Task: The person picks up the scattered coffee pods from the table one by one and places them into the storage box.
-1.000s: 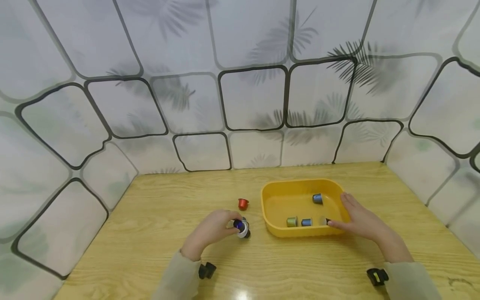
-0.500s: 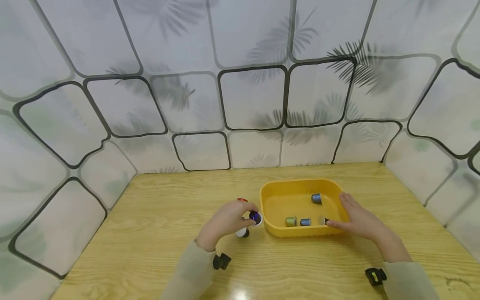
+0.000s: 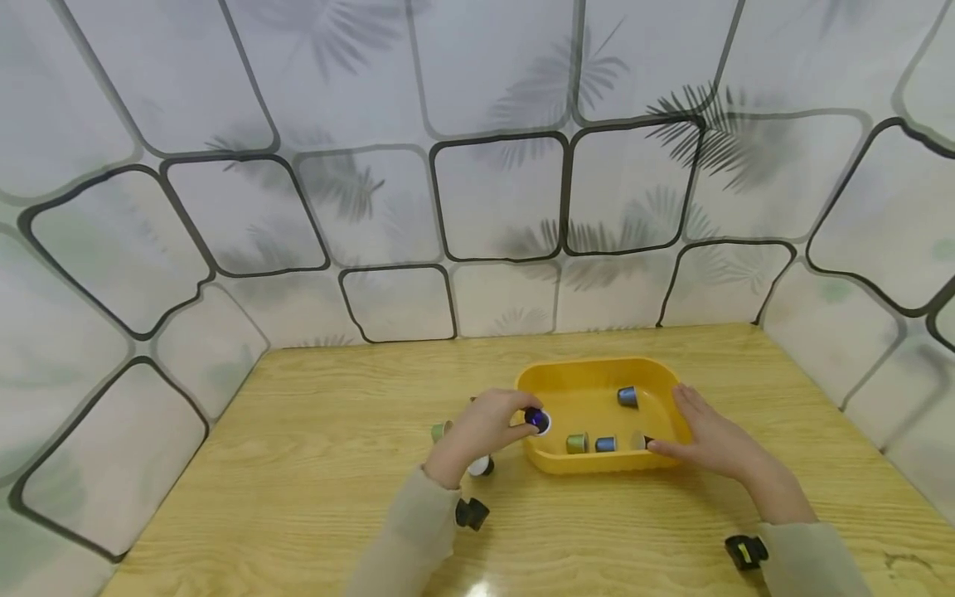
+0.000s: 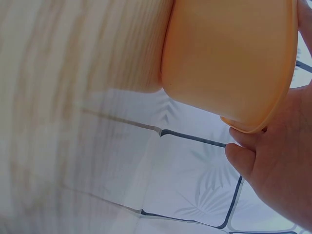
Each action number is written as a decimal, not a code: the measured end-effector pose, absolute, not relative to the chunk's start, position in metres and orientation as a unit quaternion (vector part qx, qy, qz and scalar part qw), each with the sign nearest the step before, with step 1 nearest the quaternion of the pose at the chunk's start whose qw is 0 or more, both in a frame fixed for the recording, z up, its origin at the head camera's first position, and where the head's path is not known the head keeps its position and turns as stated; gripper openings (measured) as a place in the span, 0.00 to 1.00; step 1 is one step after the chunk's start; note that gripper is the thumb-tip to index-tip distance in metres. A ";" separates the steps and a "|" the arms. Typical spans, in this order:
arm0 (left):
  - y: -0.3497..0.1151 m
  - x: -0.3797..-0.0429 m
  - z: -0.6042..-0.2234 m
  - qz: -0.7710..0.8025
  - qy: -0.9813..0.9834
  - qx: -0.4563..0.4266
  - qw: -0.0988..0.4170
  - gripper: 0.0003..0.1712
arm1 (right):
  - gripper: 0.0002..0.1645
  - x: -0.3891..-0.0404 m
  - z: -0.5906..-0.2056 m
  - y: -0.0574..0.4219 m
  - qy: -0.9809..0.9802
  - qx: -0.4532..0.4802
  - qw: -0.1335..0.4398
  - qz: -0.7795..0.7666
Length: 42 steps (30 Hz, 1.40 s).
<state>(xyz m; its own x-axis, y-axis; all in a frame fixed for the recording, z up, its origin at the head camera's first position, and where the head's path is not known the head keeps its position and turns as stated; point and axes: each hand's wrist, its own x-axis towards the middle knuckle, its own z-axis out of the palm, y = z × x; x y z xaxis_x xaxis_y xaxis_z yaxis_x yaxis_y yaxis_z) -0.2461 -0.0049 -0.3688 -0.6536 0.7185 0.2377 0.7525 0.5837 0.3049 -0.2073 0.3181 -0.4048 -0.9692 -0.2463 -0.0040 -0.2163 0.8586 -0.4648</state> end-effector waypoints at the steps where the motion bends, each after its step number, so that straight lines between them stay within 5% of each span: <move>1: -0.002 -0.247 -0.370 -0.185 -0.892 -0.411 0.043 0.15 | 0.63 -0.207 -0.405 0.318 0.964 -0.120 0.030 -0.236; 20: 0.027 -0.262 -0.395 -0.132 -0.899 -0.416 0.029 0.12 | 0.63 -0.206 -0.407 0.319 0.964 -0.119 0.028 -0.236; 42: 0.045 -0.266 -0.389 -0.039 -0.911 -0.407 -0.063 0.04 | 0.62 -0.205 -0.403 0.317 0.965 -0.118 0.027 -0.232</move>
<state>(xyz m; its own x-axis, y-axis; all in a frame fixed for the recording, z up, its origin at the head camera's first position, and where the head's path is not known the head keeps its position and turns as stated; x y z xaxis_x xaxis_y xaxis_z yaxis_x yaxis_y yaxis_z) -0.2658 0.0450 -0.3894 -0.6615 0.7453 -0.0832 0.7354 0.6664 0.1231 -0.2051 0.3167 -0.4034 -0.9707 -0.2405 0.0019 -0.2150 0.8644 -0.4545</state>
